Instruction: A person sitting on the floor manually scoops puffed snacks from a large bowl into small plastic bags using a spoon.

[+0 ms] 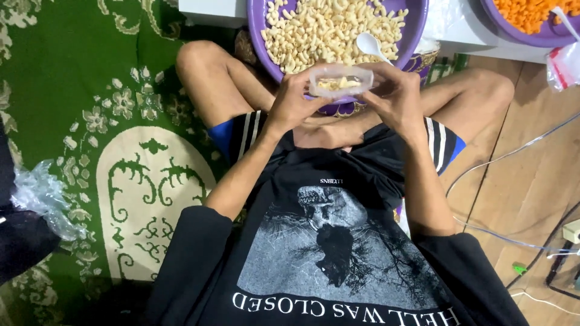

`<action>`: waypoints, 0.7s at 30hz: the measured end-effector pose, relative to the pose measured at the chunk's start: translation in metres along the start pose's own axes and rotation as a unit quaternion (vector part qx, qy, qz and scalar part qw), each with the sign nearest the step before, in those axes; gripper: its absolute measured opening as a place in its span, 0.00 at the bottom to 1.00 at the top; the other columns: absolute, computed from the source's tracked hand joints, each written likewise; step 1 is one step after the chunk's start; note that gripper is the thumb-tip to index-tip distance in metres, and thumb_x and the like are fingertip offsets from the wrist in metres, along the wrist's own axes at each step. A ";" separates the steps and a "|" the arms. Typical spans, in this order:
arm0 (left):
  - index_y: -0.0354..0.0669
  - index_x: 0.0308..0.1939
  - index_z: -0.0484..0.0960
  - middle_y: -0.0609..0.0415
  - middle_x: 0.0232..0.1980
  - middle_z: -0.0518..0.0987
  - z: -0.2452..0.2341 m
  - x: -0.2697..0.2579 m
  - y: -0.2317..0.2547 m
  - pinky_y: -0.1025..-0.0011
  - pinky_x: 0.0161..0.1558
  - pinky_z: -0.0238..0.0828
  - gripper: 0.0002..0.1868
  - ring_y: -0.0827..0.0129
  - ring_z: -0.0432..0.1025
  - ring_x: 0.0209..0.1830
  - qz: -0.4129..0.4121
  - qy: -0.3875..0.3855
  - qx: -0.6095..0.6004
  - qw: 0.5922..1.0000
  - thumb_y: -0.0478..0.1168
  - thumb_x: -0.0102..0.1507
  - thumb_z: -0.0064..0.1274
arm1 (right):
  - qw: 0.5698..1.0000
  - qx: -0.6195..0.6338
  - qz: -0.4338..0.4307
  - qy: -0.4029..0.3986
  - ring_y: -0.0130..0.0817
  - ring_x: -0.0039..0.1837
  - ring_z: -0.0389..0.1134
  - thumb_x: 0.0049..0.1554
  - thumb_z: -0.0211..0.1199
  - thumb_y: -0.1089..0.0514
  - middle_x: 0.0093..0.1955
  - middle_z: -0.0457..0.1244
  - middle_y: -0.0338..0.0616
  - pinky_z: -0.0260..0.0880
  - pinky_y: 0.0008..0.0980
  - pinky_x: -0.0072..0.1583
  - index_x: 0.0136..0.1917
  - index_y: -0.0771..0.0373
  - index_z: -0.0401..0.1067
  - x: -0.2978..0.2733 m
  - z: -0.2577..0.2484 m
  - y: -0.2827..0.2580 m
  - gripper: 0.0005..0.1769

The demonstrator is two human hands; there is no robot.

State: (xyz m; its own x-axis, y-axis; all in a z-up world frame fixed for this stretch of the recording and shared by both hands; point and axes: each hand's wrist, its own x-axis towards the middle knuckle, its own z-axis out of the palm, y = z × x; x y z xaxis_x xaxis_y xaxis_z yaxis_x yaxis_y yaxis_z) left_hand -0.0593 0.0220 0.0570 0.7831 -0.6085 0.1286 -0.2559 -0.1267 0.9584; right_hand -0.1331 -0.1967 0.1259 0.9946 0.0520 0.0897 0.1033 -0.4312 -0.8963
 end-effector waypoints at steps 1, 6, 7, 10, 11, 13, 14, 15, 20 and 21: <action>0.39 0.62 0.77 0.49 0.57 0.84 -0.001 -0.001 0.000 0.74 0.52 0.82 0.29 0.67 0.80 0.55 -0.001 -0.002 -0.001 1.000 0.33 0.59 0.72 | 1.000 0.001 0.002 0.001 0.38 0.55 0.71 0.64 0.70 0.61 0.57 0.70 0.54 0.73 0.30 0.52 0.64 0.71 0.73 -0.003 0.001 0.003 0.18; 0.36 0.52 0.85 0.50 0.48 0.87 -0.008 0.002 0.010 0.78 0.32 0.76 0.18 0.74 0.81 0.37 -0.019 -0.023 -0.026 0.999 0.43 0.62 0.67 | 0.998 0.006 0.029 -0.059 0.39 0.51 0.72 0.60 0.70 0.57 0.54 0.69 0.52 0.78 0.33 0.54 0.57 0.71 0.74 -0.001 -0.005 -0.009 0.17; 0.36 0.52 0.85 0.50 0.48 0.87 -0.008 0.000 0.008 0.78 0.32 0.76 0.18 0.74 0.81 0.37 -0.025 -0.023 -0.026 0.999 0.43 0.62 0.67 | 0.997 0.010 0.032 -0.062 0.39 0.51 0.72 0.60 0.70 0.57 0.54 0.69 0.52 0.78 0.33 0.54 0.57 0.71 0.74 -0.002 -0.012 -0.013 0.17; 0.34 0.55 0.82 0.46 0.53 0.85 -0.011 0.001 0.008 0.70 0.53 0.84 0.20 0.62 0.82 0.53 0.003 -0.035 -0.040 0.999 0.34 0.61 0.68 | 0.991 -0.049 -0.126 -0.016 0.57 0.65 0.67 0.66 0.66 0.61 0.67 0.62 0.70 0.75 0.46 0.65 0.70 0.77 0.64 0.000 -0.036 -0.026 0.25; 0.34 0.54 0.82 0.46 0.54 0.84 -0.012 0.001 0.013 0.72 0.53 0.83 0.20 0.64 0.81 0.53 0.013 -0.039 -0.040 0.998 0.36 0.60 0.69 | 0.982 -0.073 -0.172 -0.032 0.57 0.71 0.63 0.66 0.65 0.64 0.71 0.58 0.68 0.72 0.51 0.70 0.70 0.74 0.62 0.000 -0.046 -0.033 0.24; 0.33 0.54 0.83 0.46 0.56 0.83 -0.014 0.001 0.020 0.74 0.54 0.83 0.21 0.65 0.81 0.54 0.017 -0.048 -0.043 0.998 0.38 0.60 0.70 | 0.972 -0.095 -0.212 -0.047 0.57 0.77 0.59 0.66 0.64 0.66 0.75 0.55 0.66 0.69 0.55 0.75 0.71 0.71 0.61 0.004 -0.060 -0.051 0.24; 0.36 0.53 0.84 0.49 0.54 0.85 -0.014 0.000 0.022 0.77 0.43 0.77 0.19 0.73 0.79 0.46 0.030 -0.049 -0.028 0.998 0.40 0.62 0.69 | 0.964 -0.160 -0.183 -0.109 0.56 0.74 0.63 0.65 0.63 0.66 0.78 0.53 0.63 0.72 0.54 0.68 0.70 0.68 0.66 0.007 -0.064 -0.063 0.20; 0.38 0.53 0.85 0.52 0.53 0.86 -0.016 0.005 0.023 0.81 0.32 0.70 0.18 0.80 0.77 0.37 0.051 -0.049 -0.011 0.997 0.42 0.63 0.69 | 0.946 -0.228 -0.158 -0.167 0.55 0.71 0.68 0.65 0.62 0.66 0.80 0.51 0.61 0.75 0.52 0.60 0.68 0.66 0.71 0.014 -0.070 -0.074 0.18; 0.40 0.45 0.84 0.58 0.31 0.80 -0.012 -0.008 0.015 0.72 0.26 0.53 0.15 0.76 0.58 0.24 0.049 -0.042 0.046 0.997 0.44 0.62 0.70 | 0.920 -0.300 -0.149 -0.204 0.49 0.57 0.72 0.67 0.63 0.59 0.61 0.68 0.52 0.73 0.48 0.53 0.57 0.66 0.78 0.017 -0.068 -0.090 0.09; 0.38 0.33 0.83 0.56 0.25 0.75 -0.013 -0.005 0.011 0.68 0.28 0.56 0.16 0.71 0.64 0.25 0.052 -0.034 0.076 0.995 0.47 0.62 0.69 | 0.923 -0.283 -0.175 -0.196 0.47 0.57 0.73 0.68 0.64 0.61 0.57 0.71 0.52 0.74 0.45 0.58 0.56 0.70 0.79 0.021 -0.067 -0.095 0.09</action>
State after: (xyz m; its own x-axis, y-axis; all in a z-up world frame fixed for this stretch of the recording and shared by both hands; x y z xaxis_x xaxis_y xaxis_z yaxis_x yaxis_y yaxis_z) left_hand -0.0584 0.0341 0.0702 0.7091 -0.6753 0.2029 -0.4210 -0.1747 0.8901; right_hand -0.1216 -0.2156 0.2419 0.8317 0.5510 0.0685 0.5159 -0.7213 -0.4622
